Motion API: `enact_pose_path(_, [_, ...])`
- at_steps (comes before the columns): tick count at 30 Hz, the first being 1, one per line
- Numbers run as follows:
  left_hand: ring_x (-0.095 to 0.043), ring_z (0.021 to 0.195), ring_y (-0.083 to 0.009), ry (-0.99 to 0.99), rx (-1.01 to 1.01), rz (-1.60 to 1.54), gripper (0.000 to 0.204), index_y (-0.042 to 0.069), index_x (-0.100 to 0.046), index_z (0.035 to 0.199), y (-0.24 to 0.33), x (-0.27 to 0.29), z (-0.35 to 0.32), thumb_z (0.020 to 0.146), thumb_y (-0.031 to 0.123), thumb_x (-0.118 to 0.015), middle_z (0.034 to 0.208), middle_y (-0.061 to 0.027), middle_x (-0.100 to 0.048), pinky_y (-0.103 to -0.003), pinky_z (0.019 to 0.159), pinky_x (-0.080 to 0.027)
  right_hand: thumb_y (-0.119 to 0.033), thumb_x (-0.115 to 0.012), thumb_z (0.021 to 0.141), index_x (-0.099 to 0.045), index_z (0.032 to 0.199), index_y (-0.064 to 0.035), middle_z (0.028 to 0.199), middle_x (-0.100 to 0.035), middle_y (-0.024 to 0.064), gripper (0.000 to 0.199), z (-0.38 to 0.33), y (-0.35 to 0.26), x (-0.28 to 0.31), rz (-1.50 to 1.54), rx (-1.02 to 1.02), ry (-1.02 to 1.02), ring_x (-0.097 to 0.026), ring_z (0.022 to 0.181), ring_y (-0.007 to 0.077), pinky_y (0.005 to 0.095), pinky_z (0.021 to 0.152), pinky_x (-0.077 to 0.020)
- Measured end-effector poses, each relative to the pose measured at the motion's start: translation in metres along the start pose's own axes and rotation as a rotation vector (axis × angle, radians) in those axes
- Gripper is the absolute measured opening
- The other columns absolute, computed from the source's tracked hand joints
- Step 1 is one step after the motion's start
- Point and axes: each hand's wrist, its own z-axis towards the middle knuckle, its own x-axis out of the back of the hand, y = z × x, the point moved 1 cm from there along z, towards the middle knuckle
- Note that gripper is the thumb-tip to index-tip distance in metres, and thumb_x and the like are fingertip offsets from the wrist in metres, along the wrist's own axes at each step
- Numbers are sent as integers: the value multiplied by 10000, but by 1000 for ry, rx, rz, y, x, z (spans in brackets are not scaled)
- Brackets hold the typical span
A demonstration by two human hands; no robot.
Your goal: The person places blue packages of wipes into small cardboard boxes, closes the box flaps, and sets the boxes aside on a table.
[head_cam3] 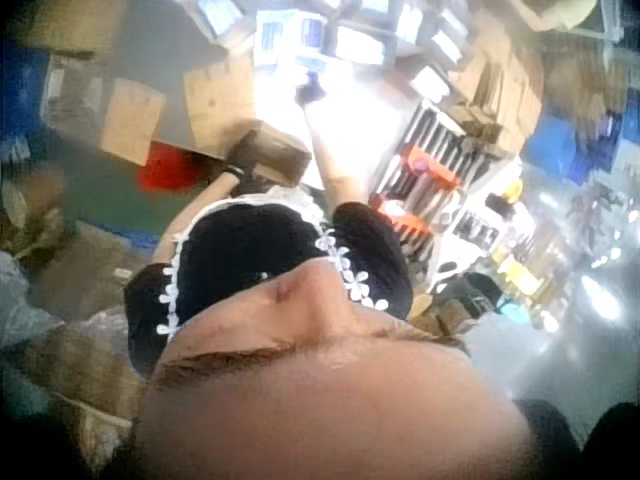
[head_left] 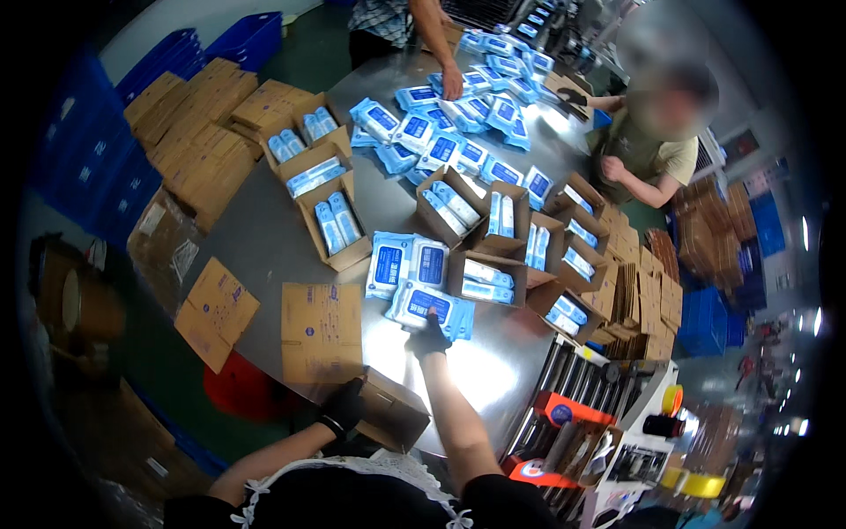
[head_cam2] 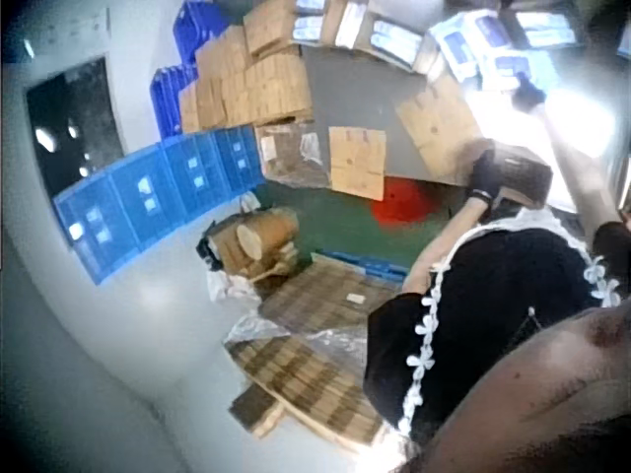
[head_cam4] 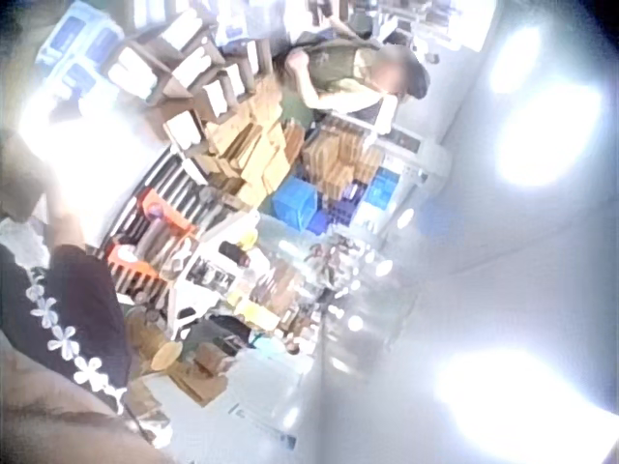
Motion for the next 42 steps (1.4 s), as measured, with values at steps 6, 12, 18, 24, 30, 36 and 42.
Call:
enact_pose_path(6, [-587,1068,-371,10,100,19,424,75,-527,1267,7,12,-12,849,137,-486,1139,-228,-614,-420,909,-463,-311,-793,753,-619,1087,-109,1002,-667,97,427,-60,-8,-74,76,-111,422,-657,869,216,379,763,-563])
enact_pose_path(12, [-583,1051,-385,67,-127,31,468,92,-496,1310,-16,-5,-13,844,135,-493,1187,-230,-586,-423,912,-460,-123,-826,672,-229,1355,-72,1259,-448,230,909,-81,0,-73,-154,680,342,-590,1019,357,429,754,-585])
enact_pose_path(18, [-576,1031,-404,34,-5,34,496,102,-481,1315,-19,5,-26,820,127,-502,1164,-240,-585,-468,886,-459,-219,-807,707,-428,1258,-2,1186,-569,204,703,-89,16,-92,-66,59,462,-638,901,371,462,785,-542])
enact_pose_path(24, [-585,986,-420,4,-56,-12,486,97,-477,1308,-10,-3,-13,823,125,-498,1096,-255,-602,-488,847,-469,-508,-567,861,-561,1213,-130,1273,-553,95,517,-2,-1,-53,2,-281,32,-469,1188,282,437,958,-386])
enact_pose_path(30, [-596,962,-407,-35,26,20,377,78,-517,1190,3,13,-14,814,81,-489,1061,-228,-614,-483,822,-476,-361,-608,892,-591,1173,-67,1151,-633,79,406,-40,-1,-46,196,-90,153,-587,1039,206,351,895,-455])
enact_pose_path(36, [-610,875,-401,76,-121,7,339,102,-526,1159,4,7,-20,822,90,-486,983,-213,-630,-488,770,-481,-298,-600,900,-552,1217,-13,1156,-612,127,429,-5,-44,-11,169,242,-88,-580,1061,306,466,943,-445])
enact_pose_path(42, [-612,873,-388,80,46,61,243,94,-564,1088,-12,-2,-15,856,108,-490,963,-210,-629,-484,748,-476,-482,-510,905,-380,1374,-130,1386,-439,147,601,-24,-29,-19,378,325,136,-536,1147,368,558,916,-476])
